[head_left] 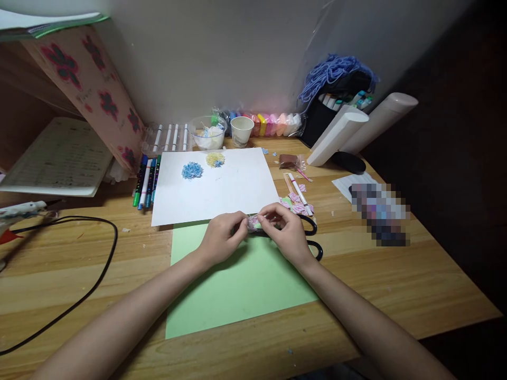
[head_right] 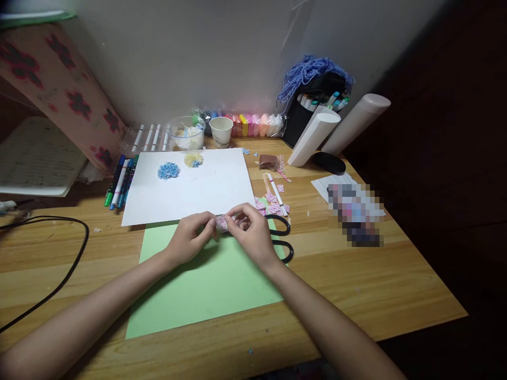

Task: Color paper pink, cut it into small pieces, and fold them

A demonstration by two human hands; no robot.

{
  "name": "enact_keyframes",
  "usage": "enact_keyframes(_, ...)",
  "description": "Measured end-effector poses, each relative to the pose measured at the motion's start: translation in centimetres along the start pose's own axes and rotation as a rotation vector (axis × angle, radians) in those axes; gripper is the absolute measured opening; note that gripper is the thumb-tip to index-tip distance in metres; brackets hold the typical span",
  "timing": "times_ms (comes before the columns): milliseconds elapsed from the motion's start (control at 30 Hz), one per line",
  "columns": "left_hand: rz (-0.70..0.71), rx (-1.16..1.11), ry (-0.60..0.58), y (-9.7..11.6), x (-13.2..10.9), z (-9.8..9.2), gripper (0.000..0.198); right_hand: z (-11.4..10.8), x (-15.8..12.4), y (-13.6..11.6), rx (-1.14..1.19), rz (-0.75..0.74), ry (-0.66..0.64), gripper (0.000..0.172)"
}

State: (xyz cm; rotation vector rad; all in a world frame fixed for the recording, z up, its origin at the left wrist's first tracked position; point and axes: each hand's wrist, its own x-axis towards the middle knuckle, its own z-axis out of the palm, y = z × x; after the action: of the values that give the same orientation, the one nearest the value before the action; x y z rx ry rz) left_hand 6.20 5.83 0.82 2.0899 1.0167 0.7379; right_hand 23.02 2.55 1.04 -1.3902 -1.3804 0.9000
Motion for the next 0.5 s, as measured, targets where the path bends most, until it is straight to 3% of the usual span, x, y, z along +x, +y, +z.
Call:
enact_keyframes(300, 0.000, -0.037, 0.062, -0.05, -0.17, 0.04, 0.022, 0.06, 0.33, 0.25, 0.170, 0.122, -0.082, 0.024)
enact_keyframes(500, 0.021, -0.028, 0.073, -0.20, -0.16, 0.23, 0.020, 0.31, 0.18, 0.06, 0.216, 0.137, -0.097, 0.023)
